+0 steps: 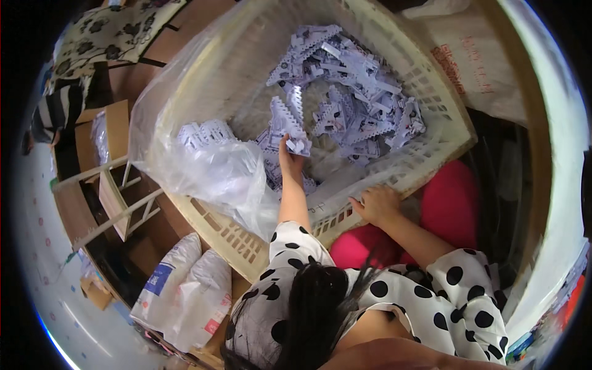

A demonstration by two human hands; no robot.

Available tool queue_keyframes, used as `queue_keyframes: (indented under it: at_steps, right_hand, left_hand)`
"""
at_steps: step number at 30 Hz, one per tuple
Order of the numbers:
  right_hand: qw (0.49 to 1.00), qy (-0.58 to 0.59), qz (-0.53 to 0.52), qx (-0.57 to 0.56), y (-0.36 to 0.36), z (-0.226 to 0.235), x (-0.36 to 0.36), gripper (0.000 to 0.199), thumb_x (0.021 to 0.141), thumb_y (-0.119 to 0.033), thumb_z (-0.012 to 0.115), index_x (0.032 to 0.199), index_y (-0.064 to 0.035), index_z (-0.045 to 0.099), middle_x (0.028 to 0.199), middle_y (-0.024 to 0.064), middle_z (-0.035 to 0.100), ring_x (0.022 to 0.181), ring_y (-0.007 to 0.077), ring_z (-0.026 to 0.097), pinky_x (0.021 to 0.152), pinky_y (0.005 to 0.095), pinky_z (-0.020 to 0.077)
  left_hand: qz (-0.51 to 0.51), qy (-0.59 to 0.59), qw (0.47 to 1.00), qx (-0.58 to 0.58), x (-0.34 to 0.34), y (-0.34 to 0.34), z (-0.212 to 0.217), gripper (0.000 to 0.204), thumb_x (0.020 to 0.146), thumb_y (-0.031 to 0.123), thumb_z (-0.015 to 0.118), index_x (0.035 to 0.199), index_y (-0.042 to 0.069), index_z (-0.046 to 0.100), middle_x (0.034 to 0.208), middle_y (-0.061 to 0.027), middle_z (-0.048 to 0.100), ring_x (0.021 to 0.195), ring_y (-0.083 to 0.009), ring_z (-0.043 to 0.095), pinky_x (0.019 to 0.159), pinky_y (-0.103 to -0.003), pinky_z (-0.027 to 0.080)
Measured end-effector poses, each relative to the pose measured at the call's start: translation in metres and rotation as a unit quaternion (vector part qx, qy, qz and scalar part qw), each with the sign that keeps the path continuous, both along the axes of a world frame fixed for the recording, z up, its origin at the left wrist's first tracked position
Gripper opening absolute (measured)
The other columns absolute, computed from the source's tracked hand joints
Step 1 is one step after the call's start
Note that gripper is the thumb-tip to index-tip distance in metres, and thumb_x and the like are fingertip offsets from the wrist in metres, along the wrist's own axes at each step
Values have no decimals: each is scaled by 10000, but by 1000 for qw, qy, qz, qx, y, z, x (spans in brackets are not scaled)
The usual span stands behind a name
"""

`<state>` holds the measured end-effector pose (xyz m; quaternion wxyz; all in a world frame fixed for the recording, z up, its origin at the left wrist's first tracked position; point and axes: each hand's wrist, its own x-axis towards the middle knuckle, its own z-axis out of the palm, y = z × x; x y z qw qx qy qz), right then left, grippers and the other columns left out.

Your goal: The person assembles small mechanical components into white plastic housing units by hand, then places the completed units into a blue dish.

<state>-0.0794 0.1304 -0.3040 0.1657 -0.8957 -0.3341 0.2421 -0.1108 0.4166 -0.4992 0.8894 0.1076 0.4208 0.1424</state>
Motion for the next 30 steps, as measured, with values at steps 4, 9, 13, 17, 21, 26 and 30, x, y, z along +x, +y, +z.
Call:
queue_keyframes:
  at_steps: [4, 9, 13, 17, 21, 26, 30]
  right_hand:
    - [1000, 16, -11, -6, -2, -3, 1, 366, 846, -398, 627, 681, -77, 688, 735, 108, 680, 770, 280, 646, 746, 407, 498]
    - [1000, -1, 8, -20, 7, 8, 8, 337, 851, -369, 626, 687, -80, 676, 731, 95, 672, 770, 257, 643, 733, 391, 494]
    - [1000, -13, 15, -23, 3, 6, 8, 309, 837, -356, 638, 684, -89, 659, 700, 71, 645, 742, 235, 630, 714, 362, 491]
    - [1000, -9, 5, -17, 10, 8, 7, 296, 818, -353, 654, 674, -95, 647, 682, 63, 625, 716, 230, 621, 687, 345, 489]
    - [999, -20, 14, -31, 5, 9, 9, 266, 798, -337, 673, 663, -113, 622, 677, 47, 611, 693, 219, 612, 652, 340, 484]
    - [1000, -20, 18, 0, 14, 13, 8, 234, 784, -316, 680, 667, -127, 609, 676, 37, 606, 682, 215, 605, 633, 337, 476]
    - [999, -28, 8, -39, 3, 13, 12, 240, 785, -318, 683, 659, -122, 628, 672, 32, 605, 677, 212, 603, 635, 334, 471]
  left_hand:
    - [80, 36, 996, 29, 27, 7, -48, 286, 888, 231, 642, 1111, 54, 616, 1077, -88, 672, 1000, -274, 642, 910, -437, 518]
    - [119, 9, 992, 35, 49, 44, -91, 297, 899, 249, 631, 1141, 77, 607, 1112, -81, 663, 1026, -277, 632, 934, -470, 502]
    - [103, -22, 994, -15, 71, 16, -100, 302, 898, 243, 637, 1151, 82, 609, 1126, -74, 657, 1069, -278, 610, 962, -480, 476]
    - [40, -62, 996, -52, 56, -20, -118, 317, 883, 212, 650, 1167, 78, 607, 1152, -84, 653, 1114, -282, 592, 988, -478, 454]
    - [-44, -12, 998, -32, 73, -48, -115, 361, 875, 171, 659, 1204, 40, 590, 1159, -96, 656, 1082, -284, 623, 948, -452, 496]
    - [-78, 50, 985, 149, 111, 12, -152, 373, 857, 181, 703, 1187, 40, 604, 1097, -96, 680, 1015, -251, 656, 858, -382, 528]
    - [-166, 190, 943, 218, 163, -10, -157, 446, 889, 236, 679, 1245, -10, 568, 1203, -165, 642, 1108, -313, 622, 920, -403, 496]
